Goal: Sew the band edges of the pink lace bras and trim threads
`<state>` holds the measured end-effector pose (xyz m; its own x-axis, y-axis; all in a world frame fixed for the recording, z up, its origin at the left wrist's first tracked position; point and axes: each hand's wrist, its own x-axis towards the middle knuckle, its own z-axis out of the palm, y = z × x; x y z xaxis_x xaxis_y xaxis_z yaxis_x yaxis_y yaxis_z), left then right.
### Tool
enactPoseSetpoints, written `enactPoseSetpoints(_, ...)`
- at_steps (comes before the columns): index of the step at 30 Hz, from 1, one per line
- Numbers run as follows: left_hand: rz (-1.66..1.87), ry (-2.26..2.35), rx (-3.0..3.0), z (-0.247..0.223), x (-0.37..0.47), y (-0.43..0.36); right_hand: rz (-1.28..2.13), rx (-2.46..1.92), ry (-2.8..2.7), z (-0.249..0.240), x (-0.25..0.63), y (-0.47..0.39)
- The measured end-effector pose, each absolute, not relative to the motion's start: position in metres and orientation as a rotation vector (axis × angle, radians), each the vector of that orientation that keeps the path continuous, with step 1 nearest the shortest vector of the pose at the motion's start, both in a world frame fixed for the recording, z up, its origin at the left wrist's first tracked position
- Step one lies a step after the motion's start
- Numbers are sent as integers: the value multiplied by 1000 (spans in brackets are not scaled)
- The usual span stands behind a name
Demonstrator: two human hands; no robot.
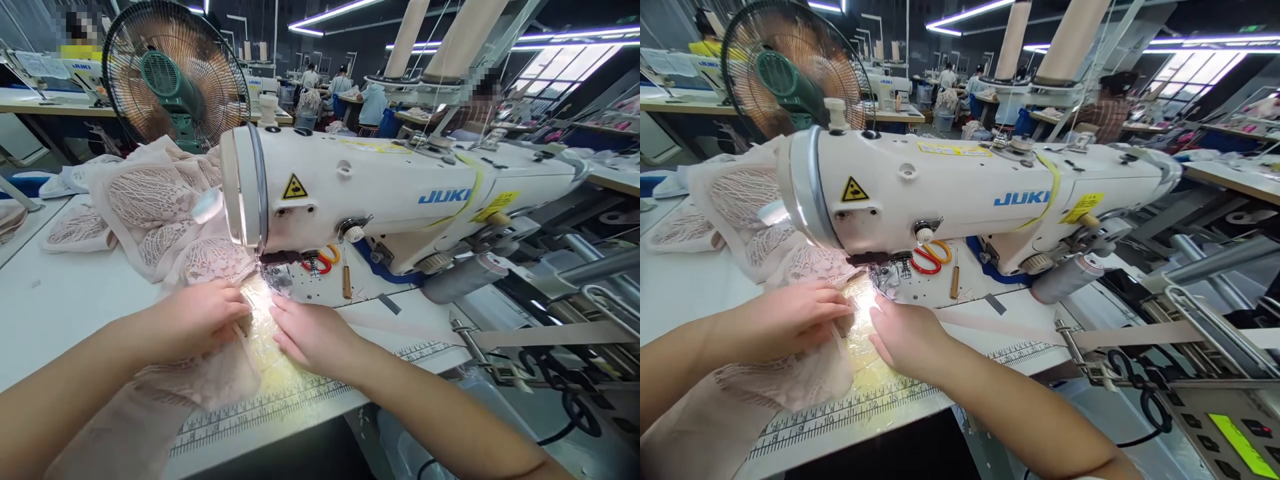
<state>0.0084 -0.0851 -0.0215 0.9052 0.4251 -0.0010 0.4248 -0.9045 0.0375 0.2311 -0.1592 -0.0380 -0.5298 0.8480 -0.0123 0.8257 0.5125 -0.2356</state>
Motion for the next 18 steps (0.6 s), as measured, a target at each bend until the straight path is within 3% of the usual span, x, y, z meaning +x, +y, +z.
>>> enactPoseSetpoints(4, -128, 855, 2885, -18, 9, -95, 444, -1436, -2430, -38, 229, -172)
enactPoseSetpoints(11, 505, 1075, 2180, -9, 11, -84, 778, -1216, -2100, -63, 204, -209)
enactPoseSetpoints(18, 560, 1293, 2480, -31, 8, -83, 739, -1467, -2105, -57, 191, -196)
